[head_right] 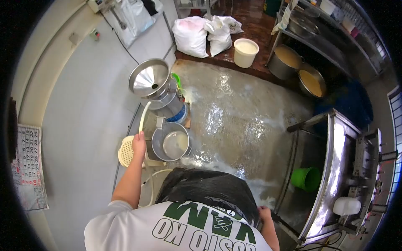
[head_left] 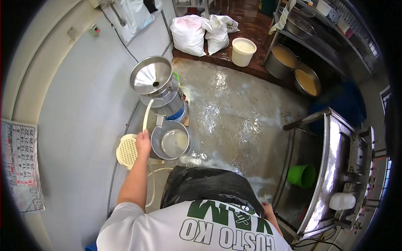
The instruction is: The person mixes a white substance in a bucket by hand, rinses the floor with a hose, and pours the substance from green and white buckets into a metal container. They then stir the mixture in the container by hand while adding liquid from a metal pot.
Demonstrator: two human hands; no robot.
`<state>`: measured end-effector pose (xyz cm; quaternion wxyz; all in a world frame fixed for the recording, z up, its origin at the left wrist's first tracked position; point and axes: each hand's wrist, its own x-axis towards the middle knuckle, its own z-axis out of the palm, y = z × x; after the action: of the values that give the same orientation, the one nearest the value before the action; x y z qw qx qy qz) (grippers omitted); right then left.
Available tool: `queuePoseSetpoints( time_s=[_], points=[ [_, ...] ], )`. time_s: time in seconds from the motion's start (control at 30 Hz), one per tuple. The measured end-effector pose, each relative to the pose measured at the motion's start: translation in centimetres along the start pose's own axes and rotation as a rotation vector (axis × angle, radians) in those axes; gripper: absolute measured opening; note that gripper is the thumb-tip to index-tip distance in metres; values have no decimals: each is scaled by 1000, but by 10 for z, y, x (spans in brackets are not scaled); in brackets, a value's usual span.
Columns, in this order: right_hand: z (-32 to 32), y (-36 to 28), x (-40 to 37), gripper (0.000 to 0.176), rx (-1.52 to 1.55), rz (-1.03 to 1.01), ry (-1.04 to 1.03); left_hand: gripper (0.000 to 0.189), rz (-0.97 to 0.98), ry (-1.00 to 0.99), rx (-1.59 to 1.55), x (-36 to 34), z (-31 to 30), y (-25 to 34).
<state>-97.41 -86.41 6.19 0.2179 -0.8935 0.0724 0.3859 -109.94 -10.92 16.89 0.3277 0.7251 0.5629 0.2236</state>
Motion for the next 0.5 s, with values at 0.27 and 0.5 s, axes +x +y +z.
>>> queuePoseSetpoints(
  time_s=[0.27, 0.5],
  points=[
    [-82, 15, 121, 27, 414, 391, -162, 47, -24, 265, 68, 4, 32, 56],
    [-175, -32, 304, 37, 66, 247, -65, 47, -9, -283, 232, -66, 188, 145]
  ],
)
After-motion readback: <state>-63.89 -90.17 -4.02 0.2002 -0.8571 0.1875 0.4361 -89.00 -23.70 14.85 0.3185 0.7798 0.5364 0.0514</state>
